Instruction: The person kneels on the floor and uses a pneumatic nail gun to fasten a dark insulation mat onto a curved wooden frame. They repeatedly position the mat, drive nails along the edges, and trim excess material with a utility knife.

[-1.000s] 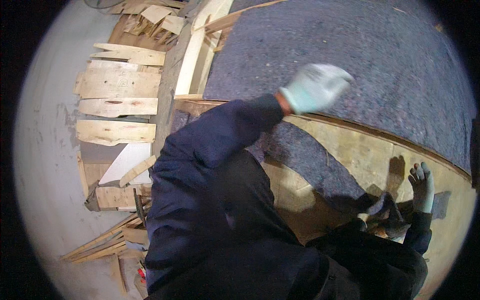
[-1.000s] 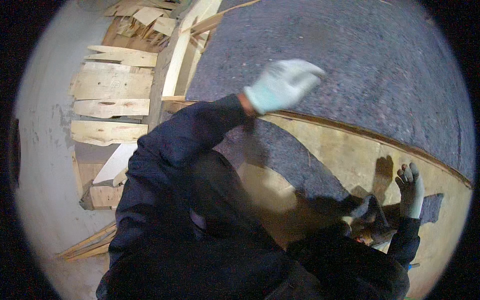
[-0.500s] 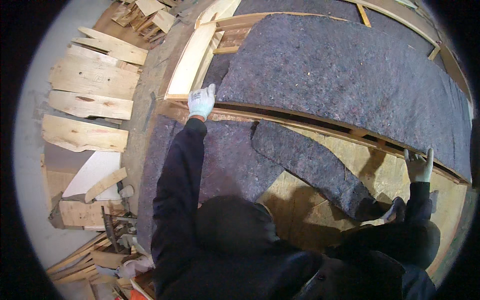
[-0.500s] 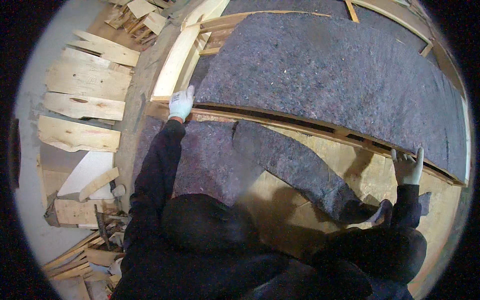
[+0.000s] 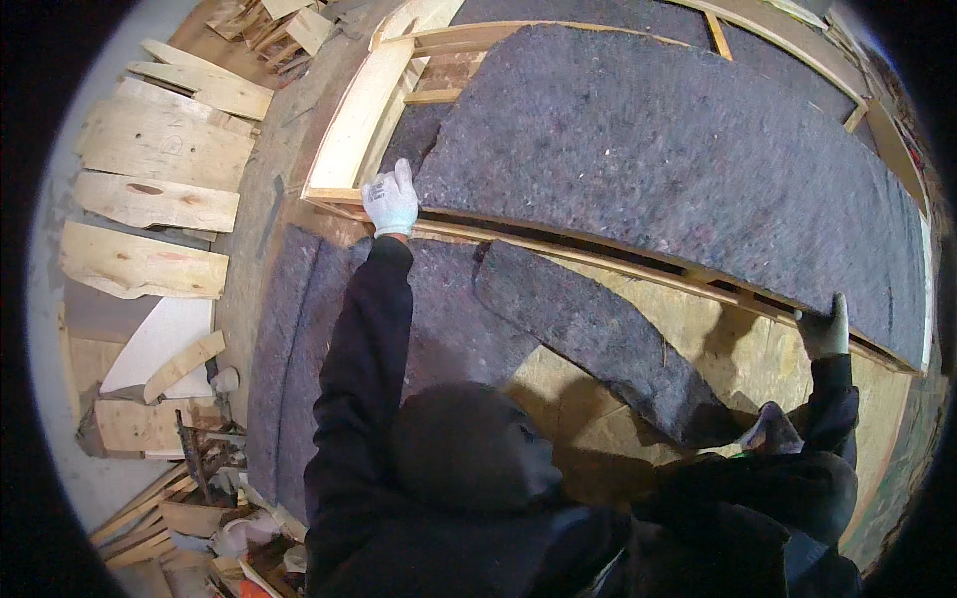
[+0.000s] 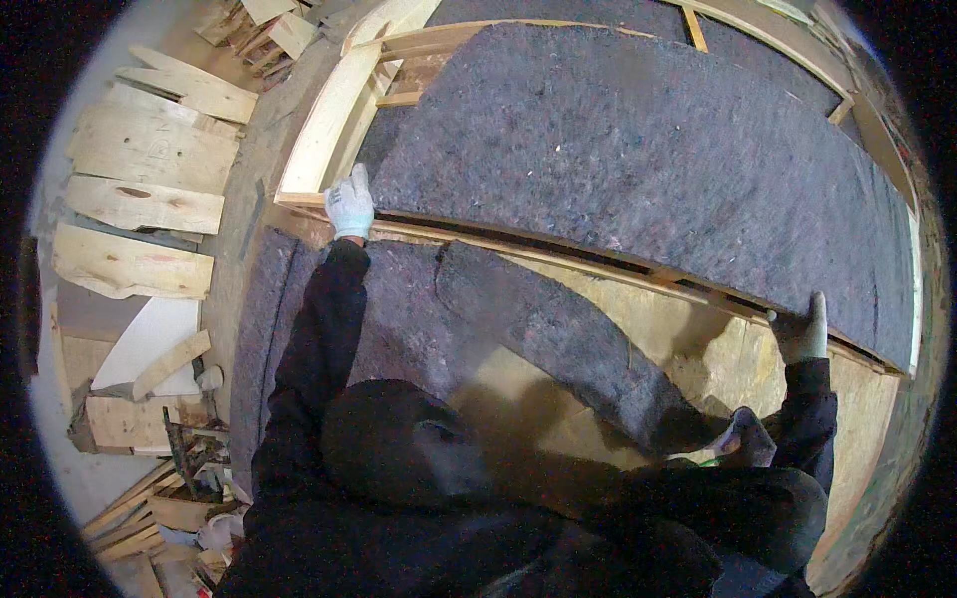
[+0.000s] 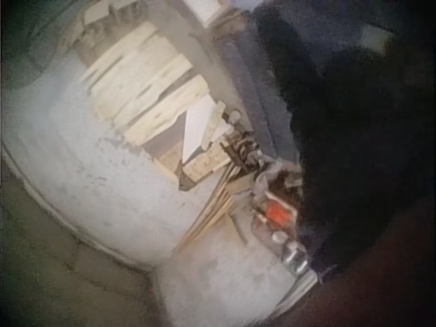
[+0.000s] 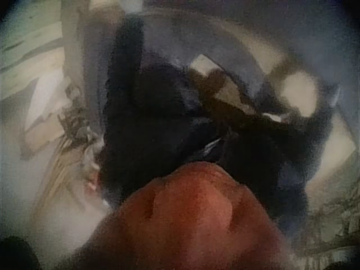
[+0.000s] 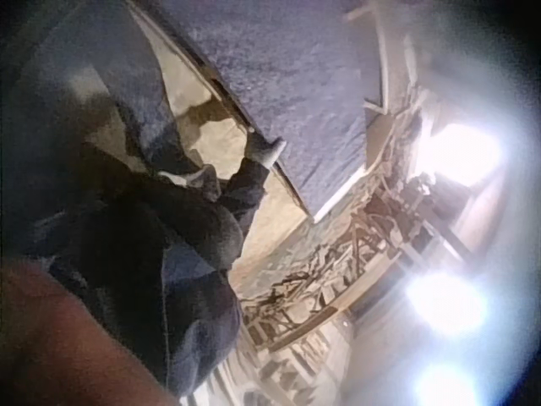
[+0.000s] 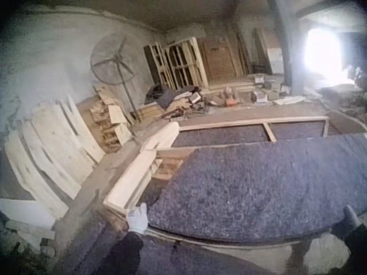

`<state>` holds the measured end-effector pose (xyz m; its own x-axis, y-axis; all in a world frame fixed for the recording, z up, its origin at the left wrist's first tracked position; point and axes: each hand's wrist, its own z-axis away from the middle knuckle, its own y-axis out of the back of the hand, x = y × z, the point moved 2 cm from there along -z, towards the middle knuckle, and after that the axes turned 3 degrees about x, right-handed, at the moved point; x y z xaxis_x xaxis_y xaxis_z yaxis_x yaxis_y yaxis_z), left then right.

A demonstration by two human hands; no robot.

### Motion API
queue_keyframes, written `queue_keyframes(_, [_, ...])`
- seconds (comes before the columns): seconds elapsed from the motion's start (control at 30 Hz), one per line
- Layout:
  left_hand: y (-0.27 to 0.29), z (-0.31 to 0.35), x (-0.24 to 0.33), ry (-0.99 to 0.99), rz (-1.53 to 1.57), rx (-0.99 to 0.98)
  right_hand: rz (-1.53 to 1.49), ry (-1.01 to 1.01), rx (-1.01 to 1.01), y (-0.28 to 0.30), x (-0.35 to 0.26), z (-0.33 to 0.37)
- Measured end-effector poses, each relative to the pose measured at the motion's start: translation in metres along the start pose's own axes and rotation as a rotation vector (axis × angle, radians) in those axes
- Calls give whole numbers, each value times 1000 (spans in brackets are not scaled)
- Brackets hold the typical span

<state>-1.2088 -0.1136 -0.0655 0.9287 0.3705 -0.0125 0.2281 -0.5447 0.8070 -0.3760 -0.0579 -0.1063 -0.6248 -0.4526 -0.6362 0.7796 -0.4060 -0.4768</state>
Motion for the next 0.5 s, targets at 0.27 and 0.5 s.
queue_keyframes(0.27, [70, 60, 111, -9, 121, 54, 53, 95, 204, 85, -123, -50])
queue_keyframes(0.5, [113, 69, 138, -406, 542, 127, 204, 162, 295, 193, -159, -65])
